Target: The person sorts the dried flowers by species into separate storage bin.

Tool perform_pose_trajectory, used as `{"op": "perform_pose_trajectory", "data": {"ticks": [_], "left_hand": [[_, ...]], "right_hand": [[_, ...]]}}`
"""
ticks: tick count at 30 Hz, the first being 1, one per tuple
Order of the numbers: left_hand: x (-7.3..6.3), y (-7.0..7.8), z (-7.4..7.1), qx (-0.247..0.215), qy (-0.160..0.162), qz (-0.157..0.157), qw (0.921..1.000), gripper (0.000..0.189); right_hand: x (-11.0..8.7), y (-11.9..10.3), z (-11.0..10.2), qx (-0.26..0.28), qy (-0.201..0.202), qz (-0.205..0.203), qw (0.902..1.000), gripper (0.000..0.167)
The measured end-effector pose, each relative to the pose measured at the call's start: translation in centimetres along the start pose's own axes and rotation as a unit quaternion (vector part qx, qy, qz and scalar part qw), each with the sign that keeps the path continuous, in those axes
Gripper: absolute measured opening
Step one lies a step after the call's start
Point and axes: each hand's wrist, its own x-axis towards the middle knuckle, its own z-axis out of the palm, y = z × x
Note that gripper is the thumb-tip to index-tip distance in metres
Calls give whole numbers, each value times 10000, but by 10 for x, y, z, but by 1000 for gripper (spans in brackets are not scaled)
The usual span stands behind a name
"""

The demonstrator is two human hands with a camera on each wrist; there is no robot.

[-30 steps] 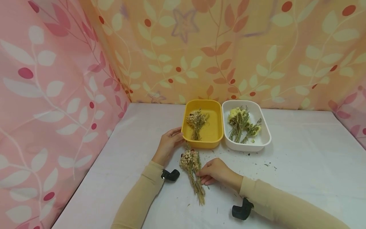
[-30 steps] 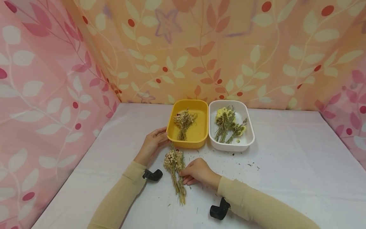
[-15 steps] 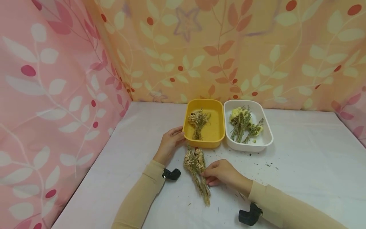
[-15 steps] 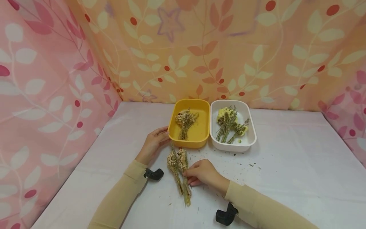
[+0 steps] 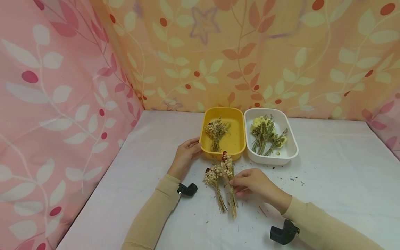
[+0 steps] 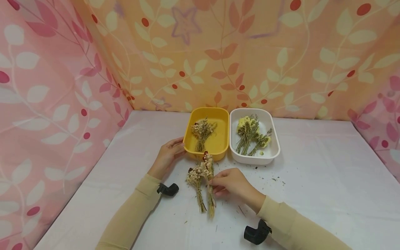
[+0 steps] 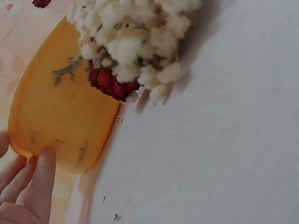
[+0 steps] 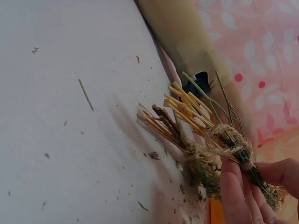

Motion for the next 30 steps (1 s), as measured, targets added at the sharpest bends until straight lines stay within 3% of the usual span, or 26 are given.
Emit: {"op": "perform_pose_trajectory", "data": {"ticks": [17, 22, 30], "left_hand": [[1, -1, -1, -85, -21, -44, 10000, 46], [1, -1, -1, -98, -9, -63, 9999, 46], [1, -1, -1, -101, -20, -69, 9999, 46]], "right_hand": [[-10, -30, -20, -89, -164, -572, 9982, 26], [-6, -42, -23, 63, -12, -612, 9981, 22], [12, -53, -28, 209, 119, -528, 9983, 30]]}}
